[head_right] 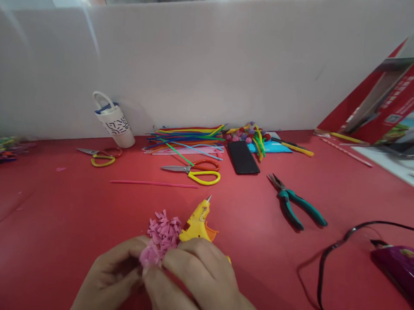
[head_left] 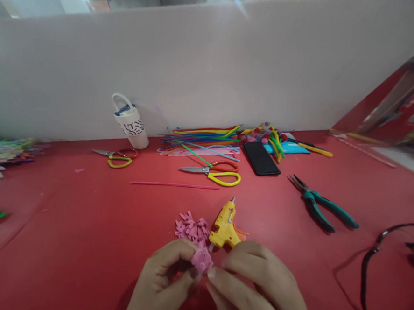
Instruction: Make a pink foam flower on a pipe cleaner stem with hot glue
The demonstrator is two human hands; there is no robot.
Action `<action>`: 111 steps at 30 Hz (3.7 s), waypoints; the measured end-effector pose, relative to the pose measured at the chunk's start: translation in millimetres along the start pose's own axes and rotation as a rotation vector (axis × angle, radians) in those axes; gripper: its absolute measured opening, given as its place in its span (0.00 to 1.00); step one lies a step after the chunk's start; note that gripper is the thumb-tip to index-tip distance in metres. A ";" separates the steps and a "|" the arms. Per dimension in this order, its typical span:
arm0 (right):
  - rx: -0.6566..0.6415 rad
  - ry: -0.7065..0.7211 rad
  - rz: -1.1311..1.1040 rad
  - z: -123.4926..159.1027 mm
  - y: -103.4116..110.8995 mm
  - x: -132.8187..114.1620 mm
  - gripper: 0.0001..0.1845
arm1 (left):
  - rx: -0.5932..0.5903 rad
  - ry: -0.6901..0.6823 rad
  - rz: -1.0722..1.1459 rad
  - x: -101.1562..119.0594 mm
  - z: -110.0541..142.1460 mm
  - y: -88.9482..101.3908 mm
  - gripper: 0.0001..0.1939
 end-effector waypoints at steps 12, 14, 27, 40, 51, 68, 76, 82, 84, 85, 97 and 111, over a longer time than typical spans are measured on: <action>0.001 -0.013 0.027 -3.3 -6.3 3.0 0.06 | -0.006 -0.005 -0.170 -1.4 2.2 0.3 0.05; 0.001 -0.004 0.030 -2.9 -6.5 3.0 0.06 | -0.005 -0.040 -0.193 0.2 2.0 -0.4 0.04; 0.025 -0.034 -0.006 -0.6 0.2 1.6 0.08 | -0.043 -0.050 -0.162 3.0 -0.1 1.4 0.05; 0.012 -0.047 -0.231 -8.7 -3.6 2.0 0.09 | -0.203 -0.193 -0.044 14.2 -6.2 -8.6 0.04; -0.035 -0.081 -0.273 -6.2 -2.1 5.0 0.11 | -0.160 -0.148 -0.107 10.6 -1.2 -1.3 0.06; -0.847 -0.350 0.441 26.5 -36.8 74.3 0.06 | 0.108 0.342 0.457 -6.6 -12.3 4.4 0.07; -0.554 -0.441 0.291 6.3 -23.1 69.5 0.12 | 0.171 0.362 0.492 -5.1 -14.4 9.5 0.06; -0.297 -0.247 -0.217 -10.8 -5.6 36.2 0.04 | 0.262 0.327 0.483 -7.8 -19.9 16.7 0.06; -0.292 -0.198 -0.185 -9.9 -5.3 26.6 0.05 | 0.294 0.317 0.484 -8.4 -20.7 18.2 0.06; -0.267 -0.185 -0.148 -8.7 -4.9 23.6 0.07 | 0.306 0.310 0.492 -8.4 -20.9 18.7 0.06; -0.155 -0.165 -0.034 4.2 -9.8 22.9 0.08 | 0.290 0.287 0.500 -8.0 -19.0 18.0 0.05; -0.151 -0.889 -0.699 21.7 -40.8 39.9 0.22 | 0.085 0.125 0.391 -10.8 -8.7 -6.1 0.10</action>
Point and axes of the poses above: each hand's wrist, its own z-axis away from the middle knuckle, its own y-axis out of the back of the hand, x = y × z, the point moved 4 cm from there along -z, towards the middle knuckle, and after that the axes turned 8 degrees about z, right-handed, at the moved point
